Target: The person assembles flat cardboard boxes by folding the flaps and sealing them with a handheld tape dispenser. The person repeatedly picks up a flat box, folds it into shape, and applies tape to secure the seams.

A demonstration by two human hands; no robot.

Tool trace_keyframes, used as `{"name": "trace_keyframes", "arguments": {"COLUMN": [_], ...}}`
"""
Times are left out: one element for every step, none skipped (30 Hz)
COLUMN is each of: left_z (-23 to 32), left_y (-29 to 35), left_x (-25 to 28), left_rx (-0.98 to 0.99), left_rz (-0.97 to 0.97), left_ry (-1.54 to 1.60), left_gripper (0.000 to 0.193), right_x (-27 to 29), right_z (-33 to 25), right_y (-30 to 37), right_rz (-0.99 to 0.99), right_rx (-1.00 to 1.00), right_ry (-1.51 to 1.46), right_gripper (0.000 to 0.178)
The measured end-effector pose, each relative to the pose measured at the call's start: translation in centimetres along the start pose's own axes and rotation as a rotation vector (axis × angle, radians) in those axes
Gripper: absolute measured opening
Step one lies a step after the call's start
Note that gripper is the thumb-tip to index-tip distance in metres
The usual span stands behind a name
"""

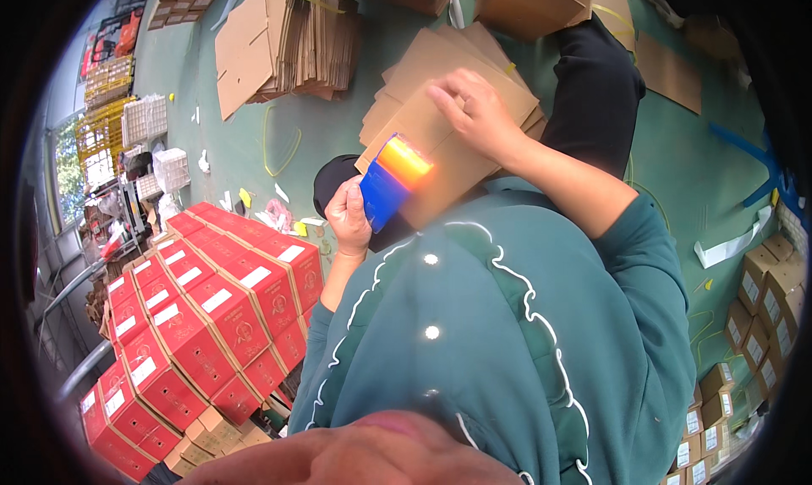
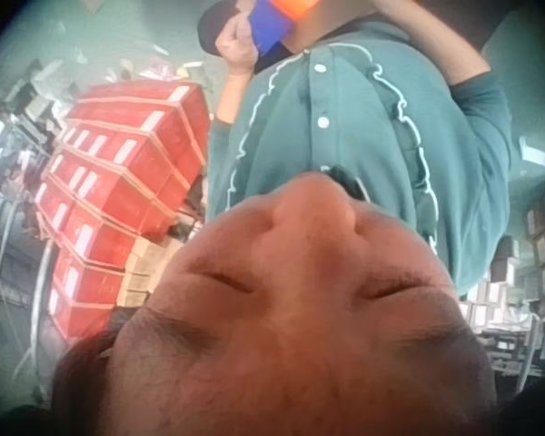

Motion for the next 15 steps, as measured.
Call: {"name": "trace_keyframes", "arguments": {"left_z": [0.2, 0.4, 0.6, 0.7, 0.7, 0.7, 0.8, 0.8, 1.0, 1.2, 1.3, 1.5, 1.6, 1.9, 2.0], "left_y": [-0.2, -0.4, -0.7, -0.6, -0.7, -0.6, -0.5, -0.4, -0.4, -0.5, -0.4, -0.5, -0.6, -0.5, -0.6], "left_x": [-0.2, -0.6, -0.8, -0.7, -0.8, -0.6, -0.5, -0.7, -0.8, -0.8, -1.0, -1.2, -1.2, -1.4, -1.5], "left_rx": [-0.02, -0.041, -0.062, -0.045, -0.046, -0.045, -0.044, -0.019, -0.032, -0.045, -0.054, -0.056, -0.049, -0.039, -0.03], "left_rz": [0.002, 0.0, 0.0, 0.0, 0.001, 0.007, 0.014, 0.004, 0.006, 0.01, 0.012, 0.001, -0.008, -0.013, -0.017], "left_ry": [-0.021, -0.036, -0.051, -0.017, -0.025, -0.036, -0.048, 0.002, -0.015, -0.031, -0.042, -0.046, -0.037, -0.027, -0.016], "left_gripper": [0.026, 0.027, 0.027, 0.027, 0.027, 0.027, 0.028, 0.028, 0.028, 0.029, 0.029, 0.029, 0.029, 0.028, 0.028], "right_x": [0.2, 0.5, 0.5, -0.3, -1.1, -2.2, -2.8, -2.9, -3.1, -3.5, -3.7, -4.7, -4.7, -4.4, -4.1], "right_z": [-1.1, -2.3, -2.8, -2.1, -1.2, -0.6, -0.2, -0.6, -0.8, -1.0, -0.9, -0.2, 0.2, 0.1, 0.0], "right_y": [0.6, 1.3, 1.7, 2.0, 2.2, 2.3, 2.4, 2.4, 2.5, 2.5, 2.7, 2.8, 2.8, 2.7, 2.6], "right_rz": [-0.124, -0.246, -0.37, -0.402, -0.404, -0.412, -0.422, -0.46, -0.452, -0.445, -0.438, -0.395, -0.361, -0.331, -0.301], "right_rx": [-0.151, -0.301, -0.448, -0.467, -0.478, -0.484, -0.488, -0.428, -0.485, -0.542, -0.605, -0.602, -0.54, -0.48, -0.42], "right_ry": [-0.149, -0.295, -0.444, -0.439, -0.546, -0.655, -0.764, -0.803, -0.804, -0.805, -0.802, -0.861, -0.857, -0.849, -0.84], "right_gripper": [0.028, 0.029, 0.031, 0.034, 0.033, 0.032, 0.032, 0.03, 0.028, 0.026, 0.025, 0.02, 0.019, 0.018, 0.017]}}
Point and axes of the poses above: each hand's wrist, its own y-axis away from the middle knuckle, its own x-axis out of the back of the hand, z = x × y, the point moved 2 cm from there along -y, towards the middle knuckle, and after that the axes turned 3 degrees about -z, right-handed, at the moved point
